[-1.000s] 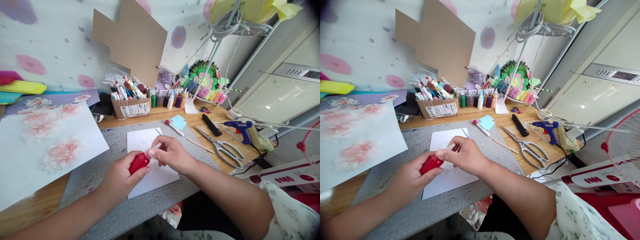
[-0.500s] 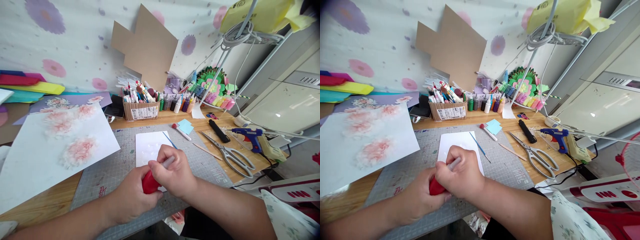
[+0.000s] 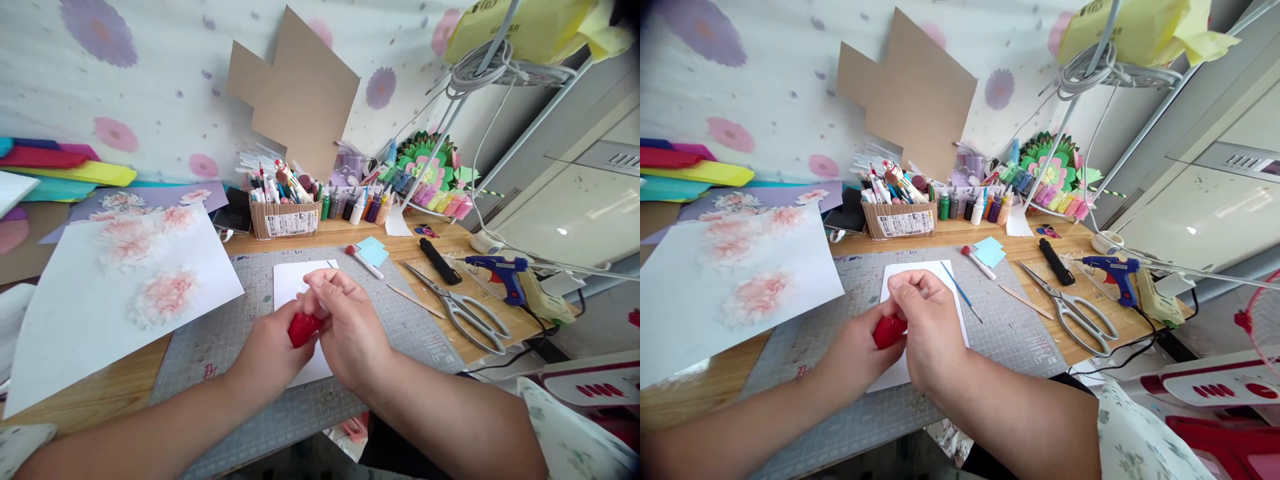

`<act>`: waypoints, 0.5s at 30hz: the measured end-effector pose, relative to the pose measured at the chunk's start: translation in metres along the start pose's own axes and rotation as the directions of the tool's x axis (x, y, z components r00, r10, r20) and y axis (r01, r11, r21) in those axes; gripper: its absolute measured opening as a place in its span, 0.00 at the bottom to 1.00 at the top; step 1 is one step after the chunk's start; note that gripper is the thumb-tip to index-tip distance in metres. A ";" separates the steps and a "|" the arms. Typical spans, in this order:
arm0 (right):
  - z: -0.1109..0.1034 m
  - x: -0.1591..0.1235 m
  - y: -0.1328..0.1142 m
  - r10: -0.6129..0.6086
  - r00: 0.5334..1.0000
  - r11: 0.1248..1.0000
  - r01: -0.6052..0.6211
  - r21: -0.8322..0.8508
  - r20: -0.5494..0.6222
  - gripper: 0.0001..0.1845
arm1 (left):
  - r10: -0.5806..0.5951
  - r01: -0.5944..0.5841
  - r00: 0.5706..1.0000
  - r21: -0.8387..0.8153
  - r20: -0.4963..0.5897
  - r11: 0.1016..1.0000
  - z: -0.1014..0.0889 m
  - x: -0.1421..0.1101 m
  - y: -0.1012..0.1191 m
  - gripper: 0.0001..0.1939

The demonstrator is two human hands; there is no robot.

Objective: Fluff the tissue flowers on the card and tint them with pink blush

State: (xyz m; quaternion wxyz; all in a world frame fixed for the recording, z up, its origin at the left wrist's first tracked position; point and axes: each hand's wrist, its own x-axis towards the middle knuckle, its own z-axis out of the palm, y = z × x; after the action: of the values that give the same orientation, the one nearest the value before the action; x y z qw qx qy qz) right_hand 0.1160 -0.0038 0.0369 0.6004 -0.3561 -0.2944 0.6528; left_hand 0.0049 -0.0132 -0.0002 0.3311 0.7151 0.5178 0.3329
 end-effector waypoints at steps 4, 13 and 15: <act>0.011 -0.011 -0.003 -0.010 0.999 1.000 0.009 0.022 0.045 0.23 | 0.043 -0.038 0.998 -0.088 0.047 0.995 0.004 -0.007 0.008 0.02; 0.010 -0.020 -0.001 -0.003 0.975 1.000 0.009 -0.027 0.223 0.25 | 0.105 0.013 0.942 -0.345 0.319 0.938 0.003 -0.014 0.017 0.02; 0.008 -0.013 0.000 0.000 0.974 0.999 0.012 -0.051 0.228 0.24 | 0.074 0.039 0.936 -0.311 0.344 0.950 0.003 -0.010 0.015 0.02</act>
State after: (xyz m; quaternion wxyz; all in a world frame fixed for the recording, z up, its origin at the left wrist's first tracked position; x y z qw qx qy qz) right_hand 0.1104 -0.0163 0.0430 0.5552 -0.2935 -0.3794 0.6795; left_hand 0.0123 -0.0270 0.0091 0.5243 0.7059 0.3846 0.2808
